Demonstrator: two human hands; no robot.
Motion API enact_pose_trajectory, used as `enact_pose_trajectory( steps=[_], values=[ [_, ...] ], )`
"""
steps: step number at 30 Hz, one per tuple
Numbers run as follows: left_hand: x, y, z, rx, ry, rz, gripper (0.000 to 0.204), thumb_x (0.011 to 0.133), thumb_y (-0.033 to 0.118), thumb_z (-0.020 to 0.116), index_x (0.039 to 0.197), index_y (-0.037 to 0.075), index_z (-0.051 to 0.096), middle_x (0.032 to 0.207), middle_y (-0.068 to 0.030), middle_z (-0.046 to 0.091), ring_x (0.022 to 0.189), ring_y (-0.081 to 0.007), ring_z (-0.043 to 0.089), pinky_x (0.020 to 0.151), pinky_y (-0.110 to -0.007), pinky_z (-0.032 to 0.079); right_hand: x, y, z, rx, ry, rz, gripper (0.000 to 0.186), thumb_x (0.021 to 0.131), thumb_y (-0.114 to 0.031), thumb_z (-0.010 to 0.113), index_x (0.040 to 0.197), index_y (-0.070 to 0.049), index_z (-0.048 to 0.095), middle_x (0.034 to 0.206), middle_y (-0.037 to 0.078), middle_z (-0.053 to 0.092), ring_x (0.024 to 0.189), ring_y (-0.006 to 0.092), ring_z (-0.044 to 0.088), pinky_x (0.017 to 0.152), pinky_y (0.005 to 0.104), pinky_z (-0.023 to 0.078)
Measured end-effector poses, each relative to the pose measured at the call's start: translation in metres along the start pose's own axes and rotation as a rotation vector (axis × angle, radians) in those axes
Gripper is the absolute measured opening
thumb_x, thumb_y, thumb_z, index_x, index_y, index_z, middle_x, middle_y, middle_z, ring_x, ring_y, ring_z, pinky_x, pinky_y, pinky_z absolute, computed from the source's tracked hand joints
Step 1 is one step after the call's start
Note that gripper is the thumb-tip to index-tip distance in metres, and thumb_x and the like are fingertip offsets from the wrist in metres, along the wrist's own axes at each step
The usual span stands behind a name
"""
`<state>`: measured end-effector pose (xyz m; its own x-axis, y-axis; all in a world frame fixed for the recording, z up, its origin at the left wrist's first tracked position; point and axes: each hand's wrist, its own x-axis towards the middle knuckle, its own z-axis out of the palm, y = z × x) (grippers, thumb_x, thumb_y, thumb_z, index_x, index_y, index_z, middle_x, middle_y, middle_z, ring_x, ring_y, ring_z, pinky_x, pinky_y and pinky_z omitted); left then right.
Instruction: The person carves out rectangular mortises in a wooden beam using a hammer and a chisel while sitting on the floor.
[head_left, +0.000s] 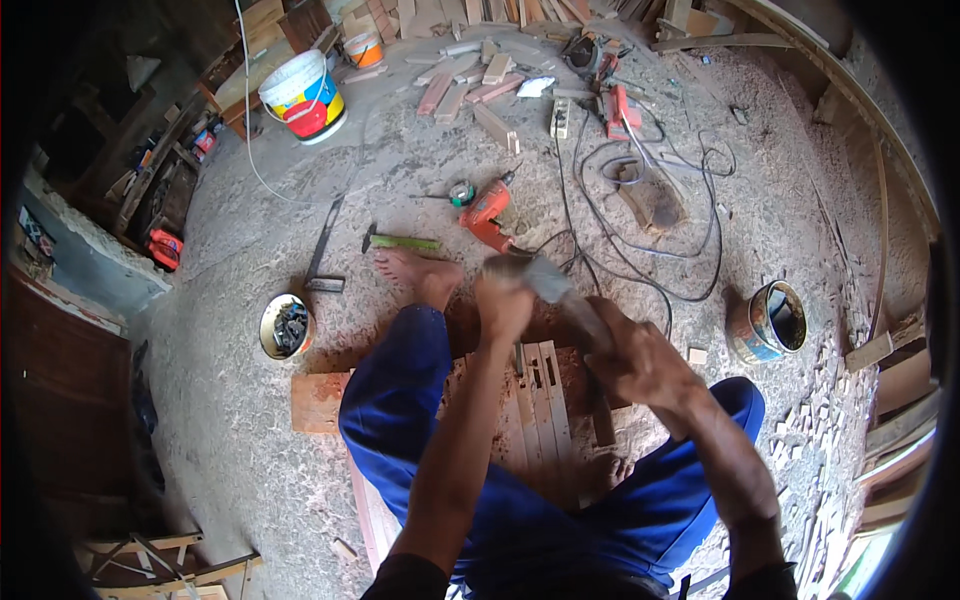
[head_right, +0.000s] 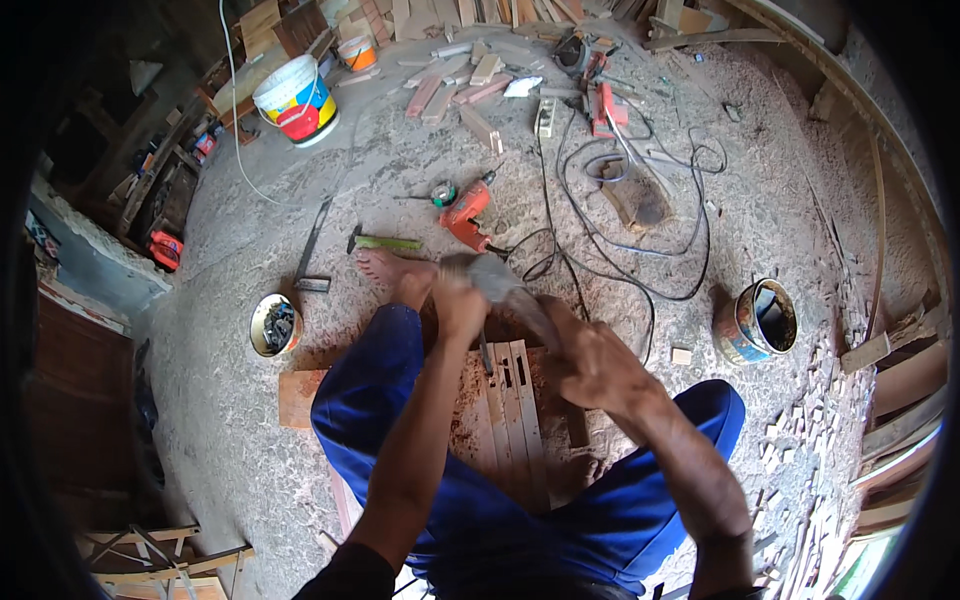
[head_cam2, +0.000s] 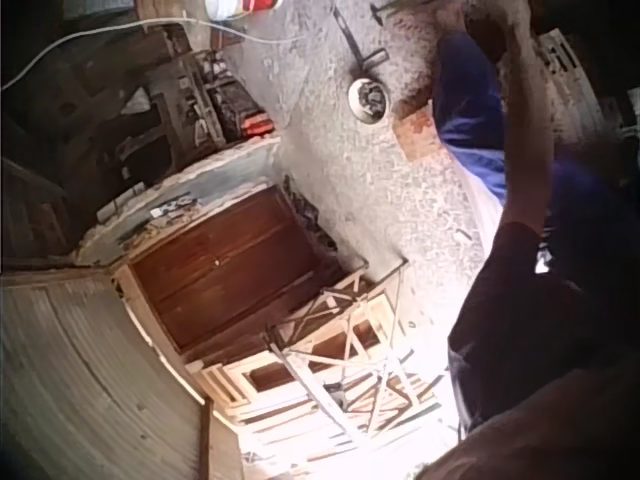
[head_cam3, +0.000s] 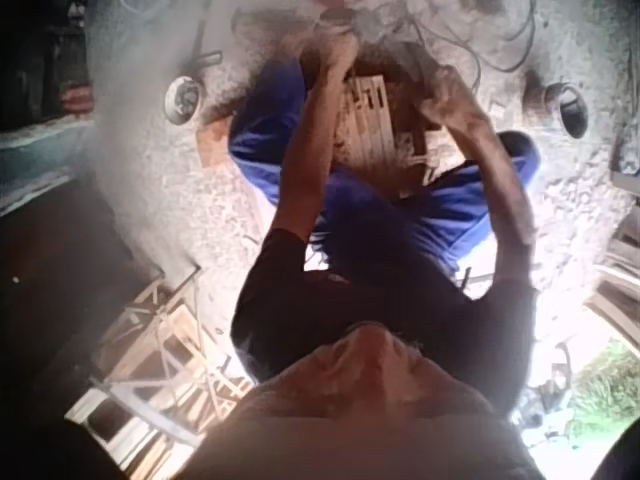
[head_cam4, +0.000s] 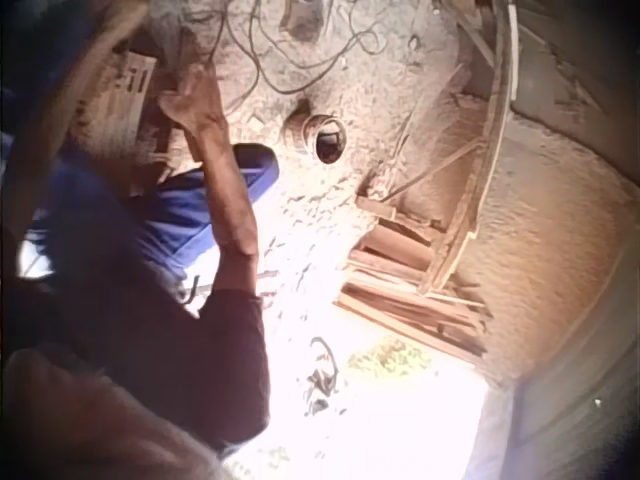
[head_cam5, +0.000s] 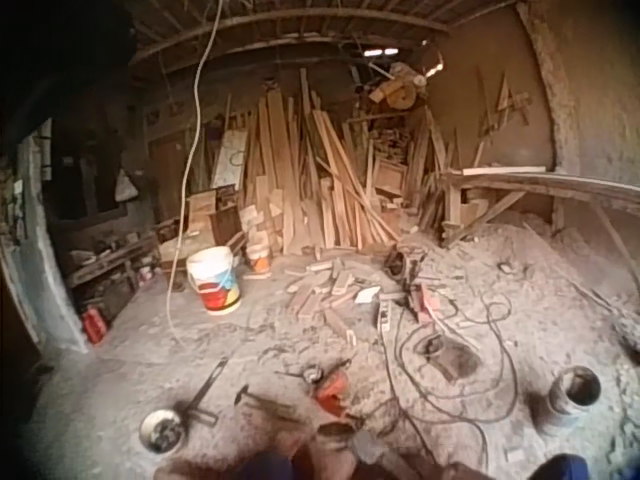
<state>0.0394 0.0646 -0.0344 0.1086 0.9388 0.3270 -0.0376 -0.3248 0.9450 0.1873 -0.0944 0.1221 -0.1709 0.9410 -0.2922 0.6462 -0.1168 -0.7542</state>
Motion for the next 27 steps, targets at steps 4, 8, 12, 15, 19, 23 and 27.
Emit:
enact_pose_trajectory(
  steps=[4,8,12,15,19,23,27],
  values=[
    [0.051,-0.054,0.014,0.025,0.019,-0.437,0.007,0.079,0.006,0.069,0.079,-0.001,0.069,0.068,-0.0047,0.067,0.061,-0.0148,0.061,0.057,-0.034,0.048,-0.022,0.054,0.044,0.321,0.268,0.174,0.061,0.084,-0.012,0.068,0.139,0.000,0.043,0.111,0.019,0.068,0.100,0.0289,0.067,0.088,0.0402,0.055],
    [0.063,-0.054,0.015,-0.111,-0.036,-0.704,0.010,0.077,0.005,0.067,0.069,0.000,0.064,0.057,-0.0036,0.057,0.045,-0.0167,0.052,0.044,-0.034,0.040,-0.036,0.094,0.078,0.720,0.361,0.314,0.063,0.082,-0.012,0.071,0.138,0.001,0.047,0.115,0.013,0.065,0.106,0.0181,0.061,0.090,0.0341,0.051],
    [0.065,-0.076,0.016,-0.155,0.016,-0.619,0.015,0.079,0.006,0.069,0.066,0.002,0.061,0.054,-0.0030,0.053,0.038,-0.0149,0.046,0.036,-0.035,0.033,-0.046,0.100,0.074,0.691,0.325,0.369,0.067,0.081,-0.009,0.072,0.141,0.000,0.044,0.099,0.010,0.065,0.084,0.0162,0.063,0.071,0.0314,0.053],
    [0.067,-0.045,0.026,-0.101,0.005,-0.642,0.015,0.082,0.011,0.071,0.071,0.003,0.063,0.054,-0.0028,0.054,0.038,-0.0137,0.047,0.036,-0.033,0.034,-0.060,0.100,0.070,0.621,0.342,0.401,0.067,0.082,-0.006,0.071,0.143,-0.002,0.042,0.090,0.008,0.065,0.072,0.0149,0.062,0.061,0.0297,0.052],
    [0.079,-0.105,0.000,-0.174,-0.109,-0.805,0.010,0.086,0.017,0.069,0.081,0.011,0.062,0.059,0.0024,0.048,0.043,-0.0114,0.044,0.041,-0.031,0.035,-0.060,0.104,0.087,0.500,0.341,0.317,0.064,0.085,-0.004,0.068,0.144,-0.004,0.041,0.083,0.008,0.068,0.072,0.0163,0.067,0.064,0.0335,0.055],
    [0.087,-0.106,-0.002,-0.237,-0.219,-0.967,0.020,0.085,0.023,0.072,0.074,0.014,0.058,0.056,0.0033,0.048,0.042,-0.0100,0.043,0.041,-0.030,0.036,-0.058,0.116,0.090,0.163,0.208,0.303,0.068,0.083,-0.013,0.072,0.144,-0.007,0.043,0.090,0.017,0.069,0.072,0.0281,0.070,0.067,0.0372,0.057],
    [0.099,0.000,-0.008,-0.165,-0.265,-0.693,0.019,0.084,0.019,0.077,0.078,0.009,0.062,0.060,-0.0006,0.055,0.047,-0.0107,0.050,0.043,-0.026,0.039,-0.054,0.146,0.123,-0.225,0.094,-0.177,0.075,0.077,-0.016,0.075,0.144,-0.011,0.042,0.093,0.018,0.069,0.063,0.0289,0.069,0.057,0.0390,0.058]
  ],
)
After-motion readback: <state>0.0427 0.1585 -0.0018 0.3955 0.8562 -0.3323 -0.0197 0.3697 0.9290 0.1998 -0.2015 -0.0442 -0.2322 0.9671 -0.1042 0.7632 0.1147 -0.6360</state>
